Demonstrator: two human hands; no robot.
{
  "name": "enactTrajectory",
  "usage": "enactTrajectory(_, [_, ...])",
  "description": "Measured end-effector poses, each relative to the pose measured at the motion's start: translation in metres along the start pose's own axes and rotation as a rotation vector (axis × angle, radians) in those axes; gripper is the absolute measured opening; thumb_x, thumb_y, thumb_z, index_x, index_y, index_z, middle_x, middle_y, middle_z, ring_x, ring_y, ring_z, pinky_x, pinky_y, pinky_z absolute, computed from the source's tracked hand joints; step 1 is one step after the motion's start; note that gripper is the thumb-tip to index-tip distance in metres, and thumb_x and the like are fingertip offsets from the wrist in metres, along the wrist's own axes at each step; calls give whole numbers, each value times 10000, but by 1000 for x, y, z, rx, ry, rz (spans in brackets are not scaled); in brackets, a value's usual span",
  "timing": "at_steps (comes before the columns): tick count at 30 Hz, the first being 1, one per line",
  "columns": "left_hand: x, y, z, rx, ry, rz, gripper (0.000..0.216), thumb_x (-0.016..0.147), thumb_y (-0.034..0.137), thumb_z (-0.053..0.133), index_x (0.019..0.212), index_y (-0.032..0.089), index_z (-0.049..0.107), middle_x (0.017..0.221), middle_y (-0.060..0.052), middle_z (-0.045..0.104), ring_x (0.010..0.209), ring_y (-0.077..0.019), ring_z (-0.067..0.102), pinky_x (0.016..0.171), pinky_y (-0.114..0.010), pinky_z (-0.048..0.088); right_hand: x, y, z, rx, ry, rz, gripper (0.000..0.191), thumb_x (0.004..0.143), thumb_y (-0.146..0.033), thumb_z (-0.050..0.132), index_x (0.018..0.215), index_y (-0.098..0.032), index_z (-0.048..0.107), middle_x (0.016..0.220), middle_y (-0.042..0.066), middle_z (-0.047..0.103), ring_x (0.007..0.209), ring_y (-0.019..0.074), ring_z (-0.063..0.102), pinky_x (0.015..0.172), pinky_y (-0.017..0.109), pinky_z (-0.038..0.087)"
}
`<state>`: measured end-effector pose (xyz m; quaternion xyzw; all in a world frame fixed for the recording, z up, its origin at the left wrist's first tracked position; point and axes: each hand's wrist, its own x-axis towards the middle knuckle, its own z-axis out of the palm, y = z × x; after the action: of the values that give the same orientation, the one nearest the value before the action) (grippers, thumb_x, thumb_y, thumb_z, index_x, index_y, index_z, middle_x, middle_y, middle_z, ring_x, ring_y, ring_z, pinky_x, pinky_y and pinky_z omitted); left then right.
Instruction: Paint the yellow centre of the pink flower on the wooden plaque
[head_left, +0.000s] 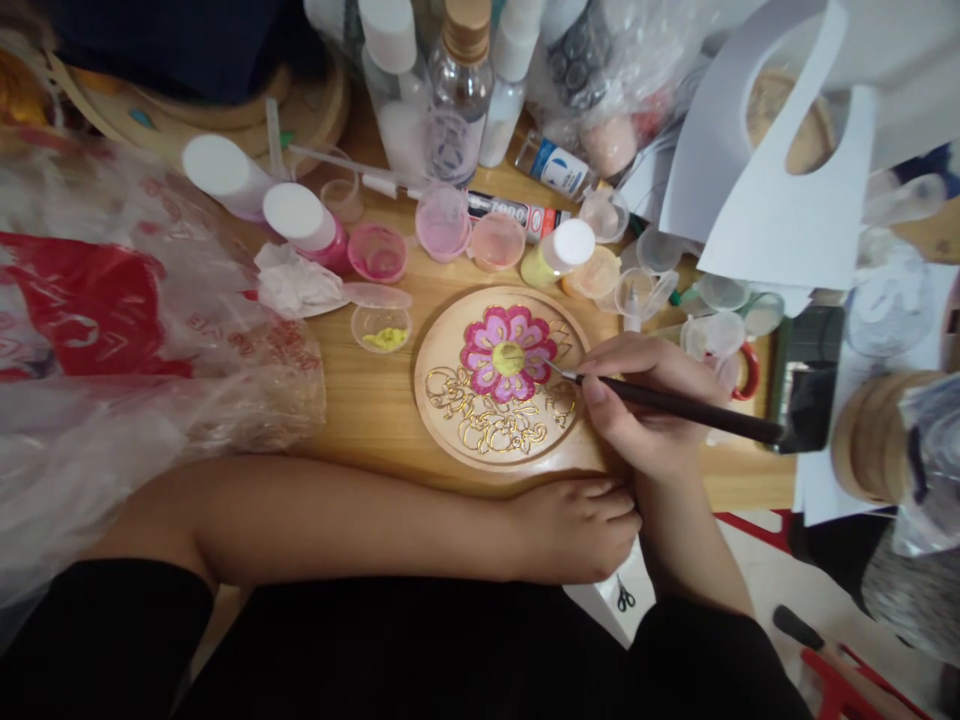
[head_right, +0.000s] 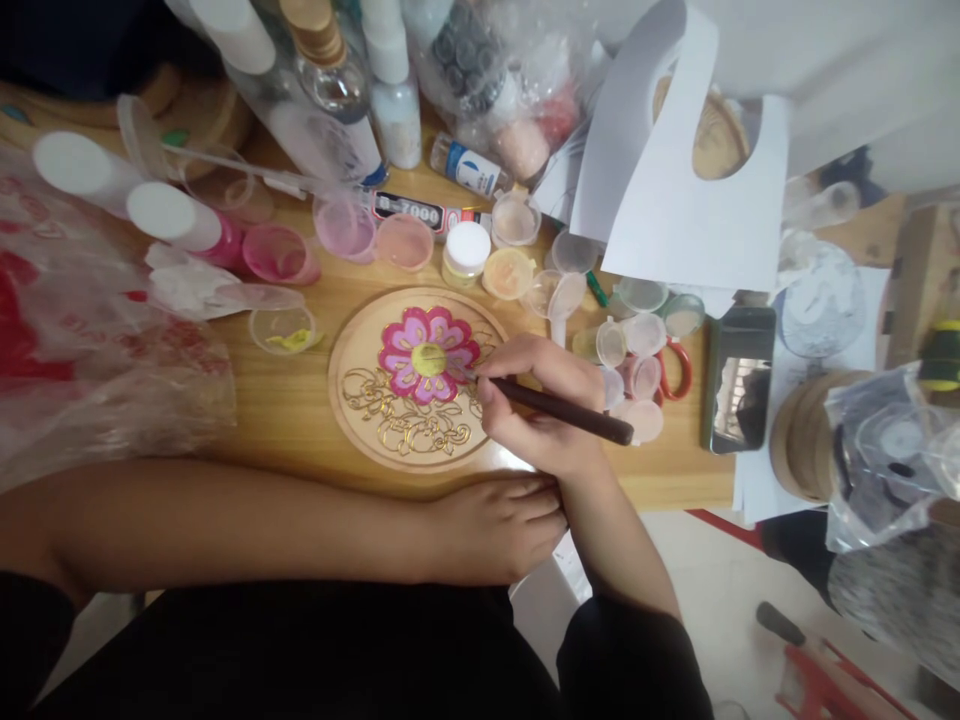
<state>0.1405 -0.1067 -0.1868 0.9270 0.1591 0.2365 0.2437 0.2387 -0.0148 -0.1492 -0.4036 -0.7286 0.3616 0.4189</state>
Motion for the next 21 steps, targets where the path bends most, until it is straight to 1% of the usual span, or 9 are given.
enactTrajectory(4, [0, 0, -1, 2, -6, 0, 216, 943, 151, 466, 950, 100, 676, 1029, -134, 700, 995, -186, 651, 959, -316, 496, 0, -1, 0, 13, -24, -10, 158, 787, -68, 625, 826, -218, 654, 706, 1, 663, 634, 144, 633, 551, 287, 513])
enactTrajectory(8, [0, 0, -1, 5, -7, 7, 228, 942, 142, 457, 959, 95, 679, 1024, -132, 702, 991, -188, 655, 955, -319, 497, 1, -2, 2, -11, -11, 21, 155, 792, -68, 629, 830, -217, 653, 718, 0, 668, 641, 140, 633, 549, 280, 507])
enactTrajectory(14, [0, -1, 0, -21, 39, 1, 267, 936, 118, 420, 930, 82, 685, 968, -120, 704, 967, -209, 665, 949, -342, 498, 0, -1, 1, 5, 14, 16, 139, 795, -75, 639, 831, -209, 654, 712, -6, 660, 630, 125, 610, 545, 270, 492])
enactTrajectory(21, [-1, 0, 3, -22, 80, -8, 274, 935, 122, 415, 898, 91, 685, 938, -104, 708, 938, -207, 666, 939, -334, 500, 0, -1, 0, 3, 16, 12, 143, 789, -73, 631, 831, -207, 655, 719, 1, 669, 645, 138, 631, 562, 275, 507])
